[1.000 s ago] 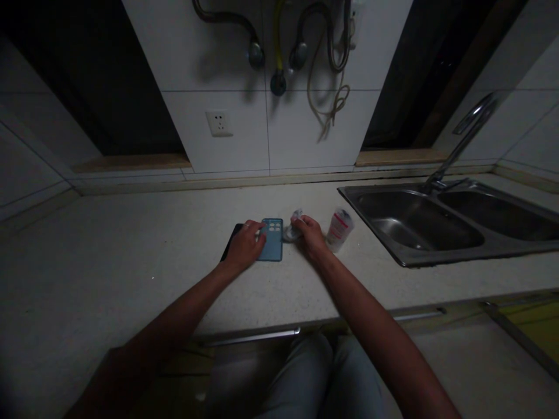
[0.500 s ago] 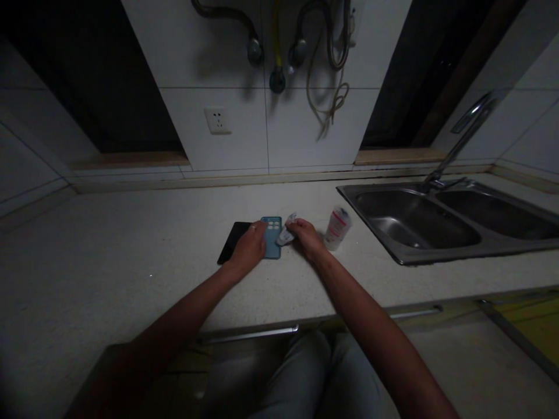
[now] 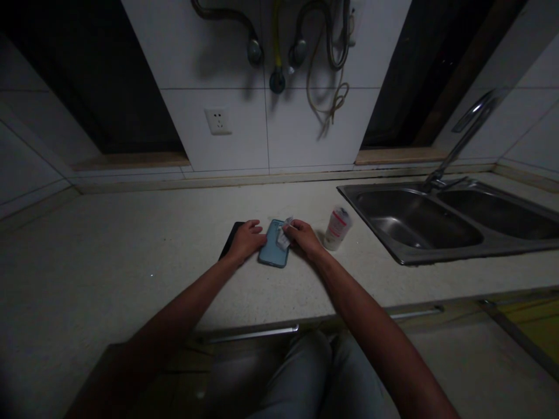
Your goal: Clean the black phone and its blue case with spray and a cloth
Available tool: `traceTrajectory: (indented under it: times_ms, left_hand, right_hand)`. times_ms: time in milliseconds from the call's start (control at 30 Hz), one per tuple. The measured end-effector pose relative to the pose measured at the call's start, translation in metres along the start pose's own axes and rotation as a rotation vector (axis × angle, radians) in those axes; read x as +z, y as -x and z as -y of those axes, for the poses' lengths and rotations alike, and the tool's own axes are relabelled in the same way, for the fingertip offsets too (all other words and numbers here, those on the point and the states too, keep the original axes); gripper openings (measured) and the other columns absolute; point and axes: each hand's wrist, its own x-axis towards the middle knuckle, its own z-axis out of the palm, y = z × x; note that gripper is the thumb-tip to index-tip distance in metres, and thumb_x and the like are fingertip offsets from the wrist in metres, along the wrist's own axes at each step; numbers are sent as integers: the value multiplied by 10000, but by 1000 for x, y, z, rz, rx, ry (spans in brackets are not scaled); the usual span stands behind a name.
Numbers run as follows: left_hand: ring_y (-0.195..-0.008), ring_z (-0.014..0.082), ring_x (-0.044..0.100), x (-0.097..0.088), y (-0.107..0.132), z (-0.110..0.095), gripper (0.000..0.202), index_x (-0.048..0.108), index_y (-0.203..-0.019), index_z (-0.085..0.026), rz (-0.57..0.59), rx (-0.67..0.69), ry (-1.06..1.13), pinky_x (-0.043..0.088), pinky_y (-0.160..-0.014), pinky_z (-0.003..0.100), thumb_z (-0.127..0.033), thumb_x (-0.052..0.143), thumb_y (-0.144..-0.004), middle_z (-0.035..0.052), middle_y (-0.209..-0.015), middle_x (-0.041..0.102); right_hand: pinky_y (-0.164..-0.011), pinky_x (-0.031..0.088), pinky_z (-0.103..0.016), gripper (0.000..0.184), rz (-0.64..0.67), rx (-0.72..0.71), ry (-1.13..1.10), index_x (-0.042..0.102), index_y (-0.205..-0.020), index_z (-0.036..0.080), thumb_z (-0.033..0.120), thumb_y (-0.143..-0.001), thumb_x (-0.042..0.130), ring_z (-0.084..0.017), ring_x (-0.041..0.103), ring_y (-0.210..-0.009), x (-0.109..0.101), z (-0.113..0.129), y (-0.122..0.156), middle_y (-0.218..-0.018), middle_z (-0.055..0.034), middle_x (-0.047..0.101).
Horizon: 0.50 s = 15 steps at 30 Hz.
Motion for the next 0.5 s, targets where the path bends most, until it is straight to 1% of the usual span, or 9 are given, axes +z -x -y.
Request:
traceTrajectory:
  times_ms: [33, 100, 133, 200, 267, 300, 367, 433, 500]
  left_hand:
    - [-887, 239, 686, -1, -1, -1, 633, 633, -1160, -145, 27, -66, 82, 523, -806, 344, -33, 741, -546, 168, -1136, 697]
    - [-790, 200, 670, -2, -1, -4, 479, 665, -1035, -124, 153, -164, 212, 510, -740, 306, -73, 723, -562, 129, -957, 724]
    - [-747, 184, 656, -2, 0, -5, 394, 678, -963, -119, 239, -188, 253, 499, -714, 294, -91, 704, -571, 111, -886, 722]
    - [-709, 168, 633, -1, 3, -6, 277, 688, -842, -123, 395, -203, 309, 479, -687, 281, -101, 662, -567, 87, -804, 709]
    - [-717, 172, 626, -1, 5, -7, 254, 681, -773, -129, 487, -207, 372, 471, -686, 282, -83, 616, -531, 74, -771, 699]
    - [-723, 176, 624, 0, 5, -7, 260, 672, -748, -131, 508, -209, 410, 470, -690, 285, -73, 595, -507, 68, -757, 693]
    - [-730, 185, 621, 1, 5, -8, 280, 650, -712, -134, 513, -204, 486, 473, -695, 293, -58, 558, -458, 59, -736, 681]
    - [-744, 198, 629, 3, 5, -9, 337, 640, -723, -137, 473, -188, 550, 483, -706, 307, -47, 531, -417, 50, -735, 677]
    - [-770, 219, 648, 5, 6, -10, 417, 639, -776, -144, 408, -179, 614, 502, -736, 335, -40, 517, -391, 41, -745, 681]
  right_hand:
    - [-517, 387, -254, 385, 22, 3, -12, 640, -738, 185, 489, -627, 847, -123, 532, -560, 1, 0, 0, -656, 13, 626]
    - [-517, 401, -255, 383, 63, -2, -46, 641, -747, 188, 486, -629, 851, -123, 533, -561, 2, 1, 2, -665, 13, 627]
    - [-514, 404, -252, 384, 78, -5, -58, 641, -744, 188, 484, -626, 856, -120, 530, -557, 3, 1, 2, -662, 15, 624]
    - [-497, 392, -240, 385, 98, -10, -74, 641, -735, 188, 481, -625, 865, -112, 522, -550, 5, 3, 5, -656, 19, 621]
    - [-476, 372, -225, 380, 108, -10, -89, 647, -737, 189, 481, -632, 867, -107, 526, -549, 7, 7, 8, -664, 17, 634]
    - [-472, 371, -221, 374, 114, -10, -99, 656, -749, 190, 479, -640, 866, -108, 537, -558, 8, 9, 9, -686, 10, 652]
    - [-481, 395, -221, 360, 127, -18, -128, 673, -778, 194, 474, -654, 863, -118, 570, -592, 9, 13, 12, -743, -9, 690]
    - [-510, 447, -232, 350, 131, -29, -161, 682, -793, 197, 460, -655, 867, -132, 604, -639, 10, 16, 13, -787, -24, 709]
    - [-544, 498, -250, 347, 110, -44, -192, 680, -791, 199, 444, -643, 876, -145, 620, -670, 8, 19, 11, -789, -24, 700]
